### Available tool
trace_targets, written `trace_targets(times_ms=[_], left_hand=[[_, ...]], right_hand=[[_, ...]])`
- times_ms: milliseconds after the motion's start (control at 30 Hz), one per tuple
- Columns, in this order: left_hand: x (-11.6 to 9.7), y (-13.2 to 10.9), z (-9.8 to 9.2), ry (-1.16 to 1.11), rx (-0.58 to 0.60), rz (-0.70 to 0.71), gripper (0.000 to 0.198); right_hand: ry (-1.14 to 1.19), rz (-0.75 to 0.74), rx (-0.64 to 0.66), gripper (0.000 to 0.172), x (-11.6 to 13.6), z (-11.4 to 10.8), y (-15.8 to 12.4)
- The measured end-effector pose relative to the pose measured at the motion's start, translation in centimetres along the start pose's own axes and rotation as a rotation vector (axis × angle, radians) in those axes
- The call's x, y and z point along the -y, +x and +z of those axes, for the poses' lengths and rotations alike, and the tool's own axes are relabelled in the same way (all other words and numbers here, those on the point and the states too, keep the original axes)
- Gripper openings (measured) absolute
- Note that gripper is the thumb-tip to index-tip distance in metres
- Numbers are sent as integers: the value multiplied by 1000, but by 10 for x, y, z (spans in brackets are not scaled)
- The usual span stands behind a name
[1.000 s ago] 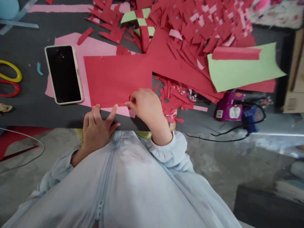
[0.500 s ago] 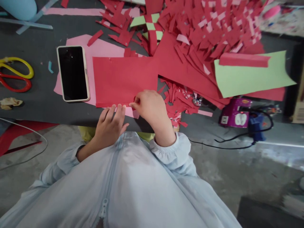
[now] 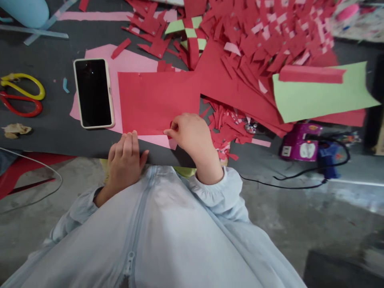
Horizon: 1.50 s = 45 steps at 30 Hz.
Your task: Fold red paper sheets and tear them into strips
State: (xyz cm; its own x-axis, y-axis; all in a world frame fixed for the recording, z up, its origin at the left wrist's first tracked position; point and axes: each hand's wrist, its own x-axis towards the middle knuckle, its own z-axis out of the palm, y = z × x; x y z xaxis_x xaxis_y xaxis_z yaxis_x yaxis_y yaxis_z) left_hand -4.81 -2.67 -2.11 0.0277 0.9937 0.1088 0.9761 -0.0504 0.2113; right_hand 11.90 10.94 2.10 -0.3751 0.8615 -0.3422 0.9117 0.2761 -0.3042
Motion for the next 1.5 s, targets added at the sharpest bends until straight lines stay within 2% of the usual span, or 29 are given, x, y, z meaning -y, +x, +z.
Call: trace_targets(times_ms=[67, 200, 267, 400, 667, 933, 1100, 1300, 1500], left_hand=[[1, -1, 0, 18, -16, -11, 63], [0, 0, 1, 137, -129, 44, 60], [0, 1, 1, 182, -140, 66, 59], [1, 3, -1, 190, -35, 84, 55], [1, 7, -6, 83, 78, 43, 56], [-3, 7, -3, 224, -88, 183, 55], [-5, 7, -1, 190, -88, 166, 58], [-6, 9, -3, 286, -173, 210, 57], [-5, 7, 1, 245, -174, 194, 59]], right_hand=[[6, -4, -2, 22, -1, 1, 0], [19, -5, -1, 22, -1, 1, 0], [28, -4, -6, 21, -1, 1, 0], [61, -11, -2, 21, -2, -2, -1], [113, 40, -33, 22, -17, -5, -8], [166, 39, -20, 20, -20, -6, -5], [120, 0, -44, 18, -14, -6, -6], [194, -2, -43, 24, -9, -4, -4], [155, -3, -61, 25, -11, 2, -1]])
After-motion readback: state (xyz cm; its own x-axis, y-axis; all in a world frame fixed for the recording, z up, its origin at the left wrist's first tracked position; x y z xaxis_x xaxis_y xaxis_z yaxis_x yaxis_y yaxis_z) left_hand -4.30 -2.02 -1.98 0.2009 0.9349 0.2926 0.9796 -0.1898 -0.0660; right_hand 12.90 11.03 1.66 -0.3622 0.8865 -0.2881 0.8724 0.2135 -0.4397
